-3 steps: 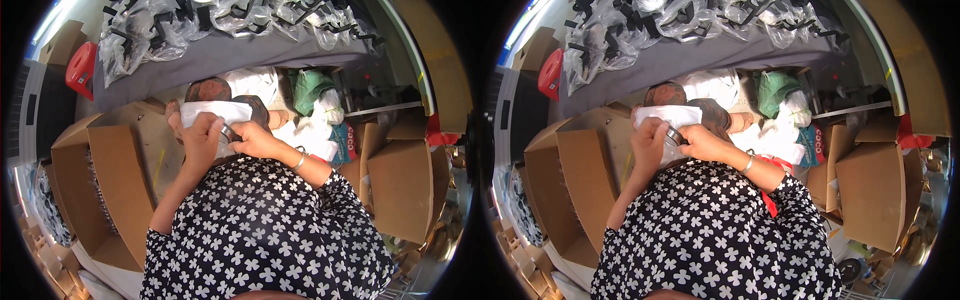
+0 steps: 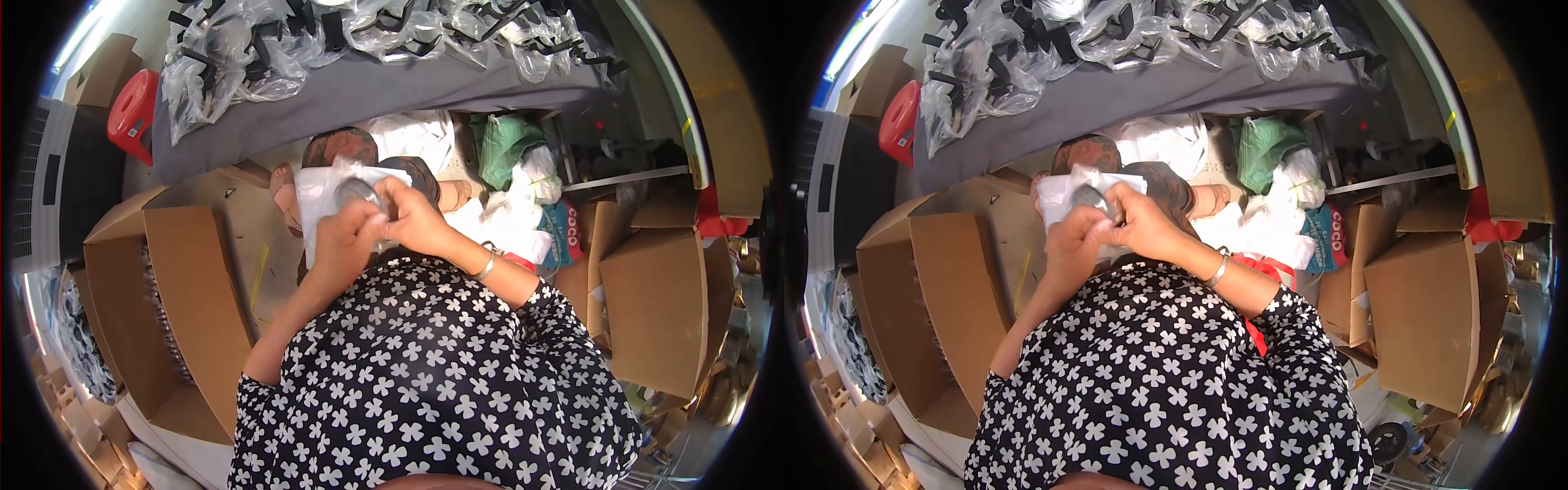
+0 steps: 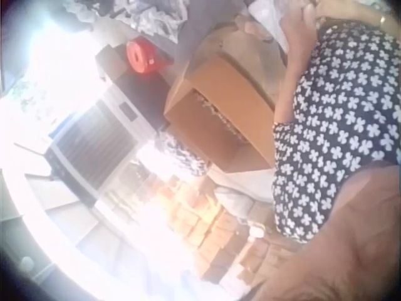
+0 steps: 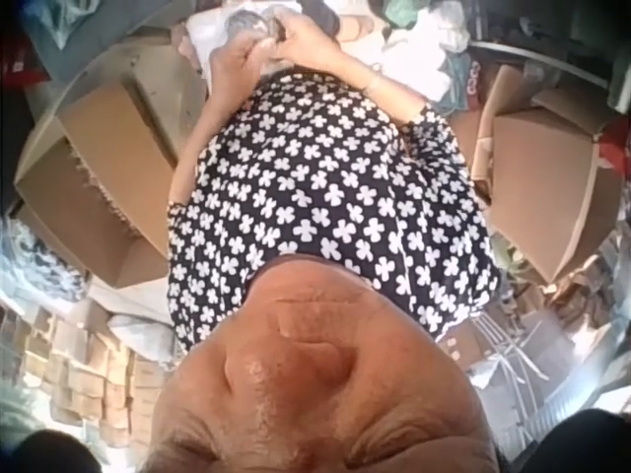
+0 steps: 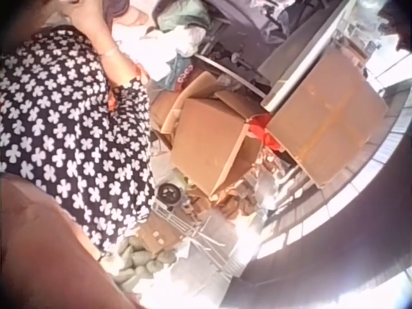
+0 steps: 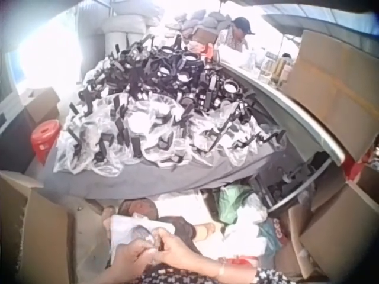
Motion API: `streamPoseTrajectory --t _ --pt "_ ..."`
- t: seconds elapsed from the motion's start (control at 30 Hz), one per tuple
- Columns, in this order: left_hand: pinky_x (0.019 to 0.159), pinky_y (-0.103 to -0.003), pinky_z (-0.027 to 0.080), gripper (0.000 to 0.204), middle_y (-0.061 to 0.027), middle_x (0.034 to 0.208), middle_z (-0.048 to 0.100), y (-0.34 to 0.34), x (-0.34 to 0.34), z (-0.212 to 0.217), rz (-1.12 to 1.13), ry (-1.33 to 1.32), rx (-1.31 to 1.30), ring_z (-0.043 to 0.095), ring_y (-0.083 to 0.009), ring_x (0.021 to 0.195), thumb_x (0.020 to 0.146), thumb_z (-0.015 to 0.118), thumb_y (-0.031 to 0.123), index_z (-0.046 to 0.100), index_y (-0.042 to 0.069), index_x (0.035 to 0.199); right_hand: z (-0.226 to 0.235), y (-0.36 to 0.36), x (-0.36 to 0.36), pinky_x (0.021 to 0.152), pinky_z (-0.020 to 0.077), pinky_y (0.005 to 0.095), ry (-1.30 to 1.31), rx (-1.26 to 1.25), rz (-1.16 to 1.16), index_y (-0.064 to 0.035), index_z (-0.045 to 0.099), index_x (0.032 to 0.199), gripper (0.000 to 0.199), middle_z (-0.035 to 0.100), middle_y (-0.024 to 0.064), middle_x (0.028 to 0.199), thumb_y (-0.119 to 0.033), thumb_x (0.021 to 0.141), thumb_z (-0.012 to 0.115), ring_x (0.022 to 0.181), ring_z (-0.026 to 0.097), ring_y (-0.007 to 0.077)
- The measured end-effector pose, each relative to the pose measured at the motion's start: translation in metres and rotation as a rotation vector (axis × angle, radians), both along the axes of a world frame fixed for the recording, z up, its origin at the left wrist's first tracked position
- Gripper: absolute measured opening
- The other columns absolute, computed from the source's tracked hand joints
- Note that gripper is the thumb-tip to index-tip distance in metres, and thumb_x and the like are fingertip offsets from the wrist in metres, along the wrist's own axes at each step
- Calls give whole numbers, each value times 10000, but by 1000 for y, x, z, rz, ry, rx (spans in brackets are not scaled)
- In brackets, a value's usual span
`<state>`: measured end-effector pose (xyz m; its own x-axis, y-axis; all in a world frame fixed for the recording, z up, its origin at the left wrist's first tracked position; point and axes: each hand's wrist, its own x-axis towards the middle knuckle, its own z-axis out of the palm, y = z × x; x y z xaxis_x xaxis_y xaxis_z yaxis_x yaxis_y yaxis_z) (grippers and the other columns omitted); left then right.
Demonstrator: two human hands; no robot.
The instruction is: The person packs circular metal components by hand, placing each component into an individual plastic bag, then arranging the bagged components into a cardboard box.
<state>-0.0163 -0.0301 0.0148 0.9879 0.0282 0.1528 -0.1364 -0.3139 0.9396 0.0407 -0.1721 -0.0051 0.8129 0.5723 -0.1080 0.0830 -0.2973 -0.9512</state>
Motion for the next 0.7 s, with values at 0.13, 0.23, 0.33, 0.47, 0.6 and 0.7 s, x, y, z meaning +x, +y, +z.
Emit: streamPoseTrajectory --t 0.13,0.23,0.33,0.47,0.6,0.7 --pt "459 -220 359 71 26 592 510 4 -15 -1 -264 380 -400 445 -73 494 818 571 78 548 14 800 -1 -1 9 735 433 201 520 522 -1 -1 437 1160 487 547 13 1005 9 721 647 859 516 79" --pt "471 -202 353 79 34 592 501 11 -18 8 -410 544 -507 441 -46 510 835 542 83 555 11 807 2 -6 3 740 448 213 585 529 141 -2 504 1113 379 585 19 960 -25 755 629 827 537 72" --pt "485 -198 365 81 29 579 490 19 -17 13 -547 515 -494 453 -45 522 831 537 77 568 2 825 -4 -12 3 739 460 229 643 546 183 3 563 1022 269 615 19 889 -106 786 628 784 557 75" --pt "575 -218 431 221 -30 723 560 40 -28 0 36 134 -516 523 -91 627 756 578 14 555 -5 975 14 -21 15 722 488 254 762 837 2 22 549 1032 264 617 65 924 -77 790 588 793 591 119" --pt "709 -248 458 480 -90 956 568 40 -2 15 244 51 -578 554 -137 808 693 597 -32 466 8 1153 25 -19 17 692 499 252 738 911 -15 36 551 1032 270 614 83 916 -94 796 569 763 599 132" --pt "807 -293 451 656 -95 1105 519 29 5 24 -27 278 -546 527 -185 971 682 651 6 358 5 1270 18 -20 15 695 501 256 771 872 5 37 541 1055 308 613 75 925 -100 783 588 776 600 137"
